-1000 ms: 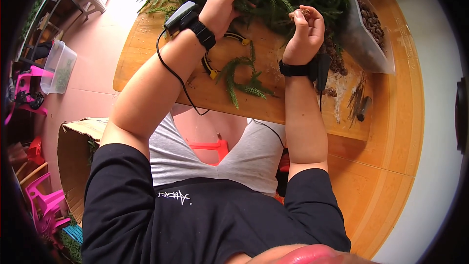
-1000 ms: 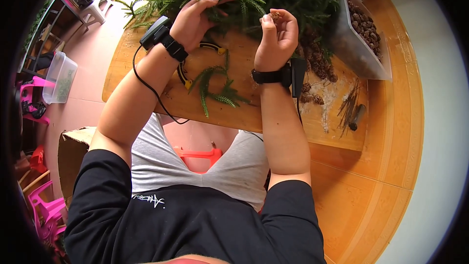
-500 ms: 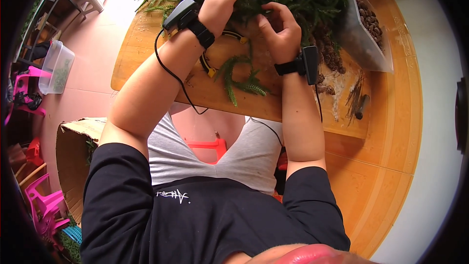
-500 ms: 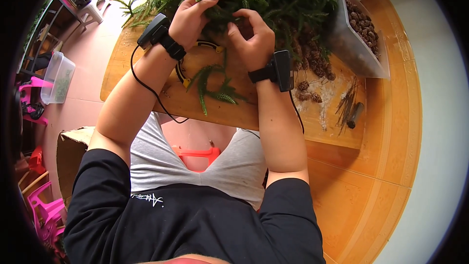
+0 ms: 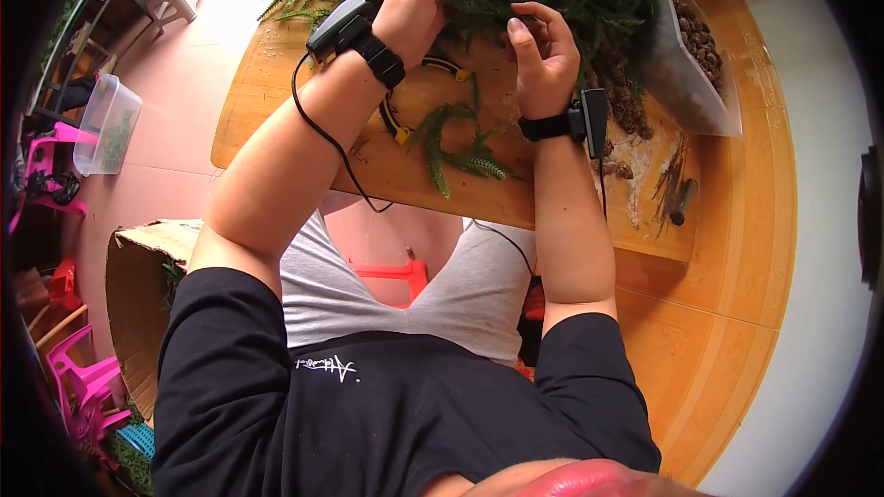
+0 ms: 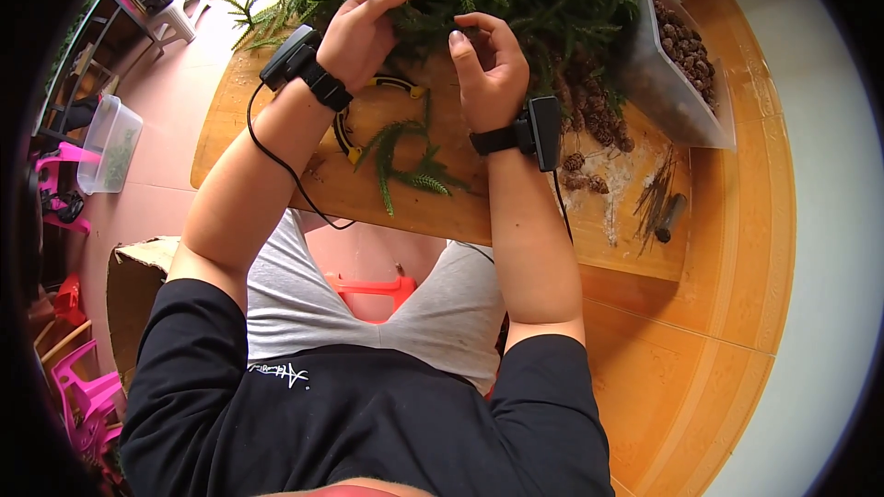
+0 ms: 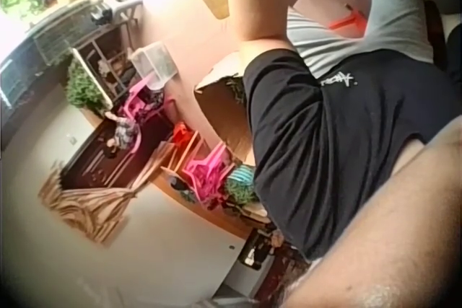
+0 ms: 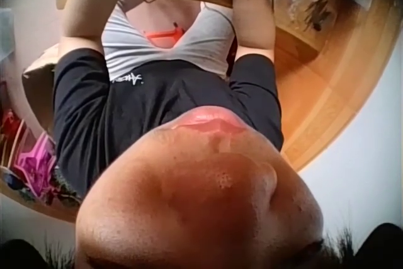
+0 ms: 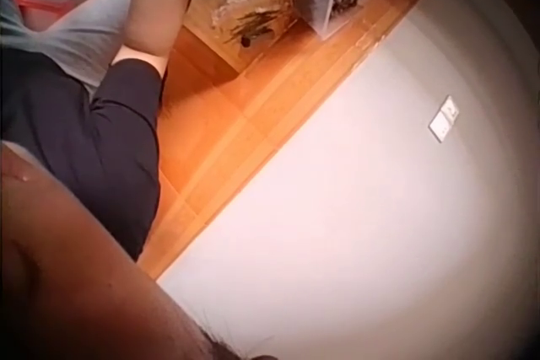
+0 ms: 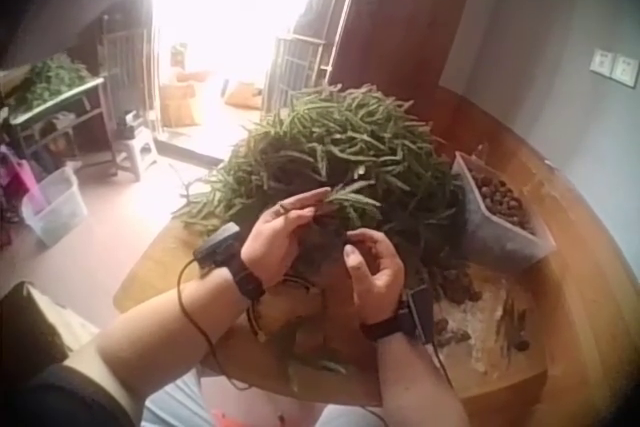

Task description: The person picks up a pinecone and attaches it to a branch of greenery by hand, then picks up another branch and inspects it.

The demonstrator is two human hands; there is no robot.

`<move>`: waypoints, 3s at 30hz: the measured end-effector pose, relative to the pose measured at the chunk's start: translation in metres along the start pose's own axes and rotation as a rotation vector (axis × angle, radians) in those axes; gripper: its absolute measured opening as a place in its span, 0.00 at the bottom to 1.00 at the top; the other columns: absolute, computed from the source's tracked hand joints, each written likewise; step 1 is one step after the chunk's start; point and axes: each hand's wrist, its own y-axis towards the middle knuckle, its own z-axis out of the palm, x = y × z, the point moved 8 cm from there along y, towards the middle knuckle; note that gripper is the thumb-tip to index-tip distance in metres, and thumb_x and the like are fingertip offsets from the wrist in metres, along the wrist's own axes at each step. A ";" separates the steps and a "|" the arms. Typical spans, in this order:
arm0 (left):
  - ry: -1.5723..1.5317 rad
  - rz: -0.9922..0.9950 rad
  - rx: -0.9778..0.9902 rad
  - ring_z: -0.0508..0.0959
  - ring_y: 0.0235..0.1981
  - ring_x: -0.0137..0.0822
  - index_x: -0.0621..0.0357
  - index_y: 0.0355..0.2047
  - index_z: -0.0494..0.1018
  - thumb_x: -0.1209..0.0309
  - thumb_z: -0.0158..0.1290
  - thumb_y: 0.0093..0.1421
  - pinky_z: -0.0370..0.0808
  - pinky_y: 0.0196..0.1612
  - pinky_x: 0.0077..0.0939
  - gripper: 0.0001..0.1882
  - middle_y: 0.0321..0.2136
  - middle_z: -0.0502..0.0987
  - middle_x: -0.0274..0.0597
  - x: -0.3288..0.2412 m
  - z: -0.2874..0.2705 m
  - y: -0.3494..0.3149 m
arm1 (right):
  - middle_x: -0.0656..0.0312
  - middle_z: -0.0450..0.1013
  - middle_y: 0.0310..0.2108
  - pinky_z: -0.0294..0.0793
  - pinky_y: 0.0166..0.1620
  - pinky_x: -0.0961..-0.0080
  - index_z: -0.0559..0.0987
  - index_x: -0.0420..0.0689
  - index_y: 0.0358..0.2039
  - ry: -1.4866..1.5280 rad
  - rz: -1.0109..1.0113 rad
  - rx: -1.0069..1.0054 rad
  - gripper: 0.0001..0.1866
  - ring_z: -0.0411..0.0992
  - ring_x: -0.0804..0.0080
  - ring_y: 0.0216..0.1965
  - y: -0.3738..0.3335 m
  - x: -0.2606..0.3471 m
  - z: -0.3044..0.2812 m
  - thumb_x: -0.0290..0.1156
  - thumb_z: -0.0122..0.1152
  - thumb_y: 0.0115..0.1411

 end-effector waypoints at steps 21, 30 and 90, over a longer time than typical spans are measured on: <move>0.265 -0.023 -0.108 0.75 0.37 0.24 0.60 0.56 0.72 0.75 0.50 0.63 0.74 0.45 0.19 0.20 0.48 0.79 0.41 0.006 -0.017 0.001 | 0.71 0.70 0.27 0.66 0.34 0.86 0.77 0.39 0.51 -0.147 -0.047 -0.069 0.16 0.66 0.86 0.29 0.000 0.009 -0.005 0.29 0.60 0.62; 0.244 -0.140 -0.120 0.74 0.37 0.23 0.61 0.57 0.71 0.75 0.46 0.62 0.74 0.44 0.20 0.22 0.48 0.79 0.40 0.007 -0.014 -0.003 | 0.70 0.71 0.27 0.68 0.34 0.84 0.77 0.39 0.51 -0.141 -0.106 -0.080 0.18 0.66 0.85 0.28 0.001 0.009 -0.007 0.30 0.60 0.61; 0.723 0.205 0.126 0.76 0.41 0.22 0.62 0.50 0.76 0.74 0.57 0.63 0.74 0.47 0.19 0.15 0.39 0.79 0.33 0.003 0.015 -0.006 | 0.70 0.76 0.31 0.67 0.36 0.87 0.81 0.37 0.39 -0.002 -0.006 -0.030 0.10 0.69 0.87 0.32 0.005 -0.006 -0.010 0.30 0.61 0.64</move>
